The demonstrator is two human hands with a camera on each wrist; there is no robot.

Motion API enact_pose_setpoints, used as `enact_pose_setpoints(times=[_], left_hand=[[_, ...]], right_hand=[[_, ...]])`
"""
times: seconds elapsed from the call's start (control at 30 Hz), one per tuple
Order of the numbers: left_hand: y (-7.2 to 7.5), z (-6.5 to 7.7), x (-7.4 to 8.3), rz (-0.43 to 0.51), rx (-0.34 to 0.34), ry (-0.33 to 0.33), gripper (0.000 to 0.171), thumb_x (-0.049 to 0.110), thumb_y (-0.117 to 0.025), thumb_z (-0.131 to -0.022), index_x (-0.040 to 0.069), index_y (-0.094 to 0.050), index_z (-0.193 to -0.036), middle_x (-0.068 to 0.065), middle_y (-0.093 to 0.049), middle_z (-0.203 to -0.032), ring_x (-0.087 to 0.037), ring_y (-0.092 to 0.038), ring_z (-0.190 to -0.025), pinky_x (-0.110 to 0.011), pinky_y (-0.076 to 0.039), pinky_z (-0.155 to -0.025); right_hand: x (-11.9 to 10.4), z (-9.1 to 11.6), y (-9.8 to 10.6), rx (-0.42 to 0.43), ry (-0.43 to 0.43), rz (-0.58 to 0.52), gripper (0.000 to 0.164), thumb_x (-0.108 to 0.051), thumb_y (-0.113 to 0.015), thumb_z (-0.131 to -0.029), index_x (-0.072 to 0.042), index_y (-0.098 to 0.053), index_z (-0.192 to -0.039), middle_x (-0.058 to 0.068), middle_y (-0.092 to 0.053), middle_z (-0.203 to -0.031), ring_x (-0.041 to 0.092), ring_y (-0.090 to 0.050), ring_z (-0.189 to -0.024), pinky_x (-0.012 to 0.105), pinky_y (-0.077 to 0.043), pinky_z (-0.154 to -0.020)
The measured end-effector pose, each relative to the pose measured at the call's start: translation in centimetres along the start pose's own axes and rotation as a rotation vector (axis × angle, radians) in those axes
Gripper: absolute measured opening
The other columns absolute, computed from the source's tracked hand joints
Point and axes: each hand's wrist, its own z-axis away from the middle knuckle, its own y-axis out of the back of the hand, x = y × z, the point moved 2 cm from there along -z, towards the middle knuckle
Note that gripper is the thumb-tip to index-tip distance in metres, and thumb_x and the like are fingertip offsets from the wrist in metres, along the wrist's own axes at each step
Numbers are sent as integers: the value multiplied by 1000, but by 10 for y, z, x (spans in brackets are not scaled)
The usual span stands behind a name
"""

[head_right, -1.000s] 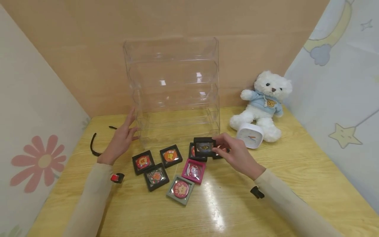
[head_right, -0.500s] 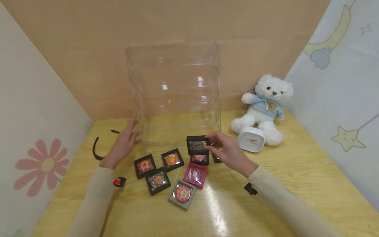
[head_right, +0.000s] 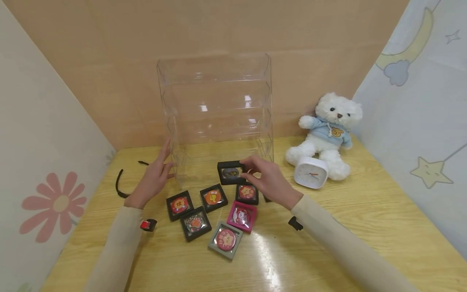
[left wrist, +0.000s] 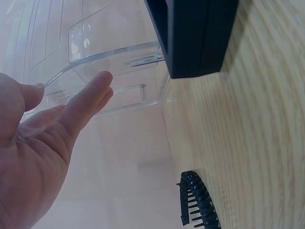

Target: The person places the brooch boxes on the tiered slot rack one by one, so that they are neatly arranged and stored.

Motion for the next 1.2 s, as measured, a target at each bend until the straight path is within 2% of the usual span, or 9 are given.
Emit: enact_pose_setpoints(times=[0.53,0.7,0.87,1.1,1.2], left_hand=[[0,0,2,2,8,2,77,2,-41,-109,33,3,-164,-23,-20,-163,-47,-54,-124,-40,-61,-77],[0,-1,2,-4,14,-2,78,2,-42,-109,33,3,-164,-22,-20,-163,-46,-56,-122,-40,-61,-77],[0,-1,3,5,10,-6,76,4,-42,-109,32,3,-164,-20,-19,-164,-45,-52,-128,-40,-61,-78],[0,-1,2,-13,16,-10,76,4,-42,-109,32,3,-164,-23,-22,-163,-44,-62,-114,-39,-61,-77],[1,-1,1,-15,16,-10,77,5,-42,-109,32,3,-164,-22,-21,-163,-44,-62,-114,-38,-61,-77]], right_hand=[[0,-28,-11,19,2,-49,36,5,-77,-87,-2,-63,-119,8,-72,-105,18,-71,-91,30,-59,-83],[0,-37,-14,53,7,-13,35,2,-78,-87,-1,-63,-118,8,-72,-101,20,-71,-91,33,-60,-81],[3,-46,-16,80,-12,5,35,2,-79,-87,-1,-63,-118,7,-72,-99,19,-71,-89,34,-60,-78],[5,-59,-19,88,-29,4,35,-1,-77,-89,-1,-61,-120,10,-72,-101,20,-71,-90,34,-60,-79],[4,-64,-19,92,-28,21,33,-2,-76,-91,-2,-61,-120,9,-72,-100,19,-71,-90,34,-60,-78]])
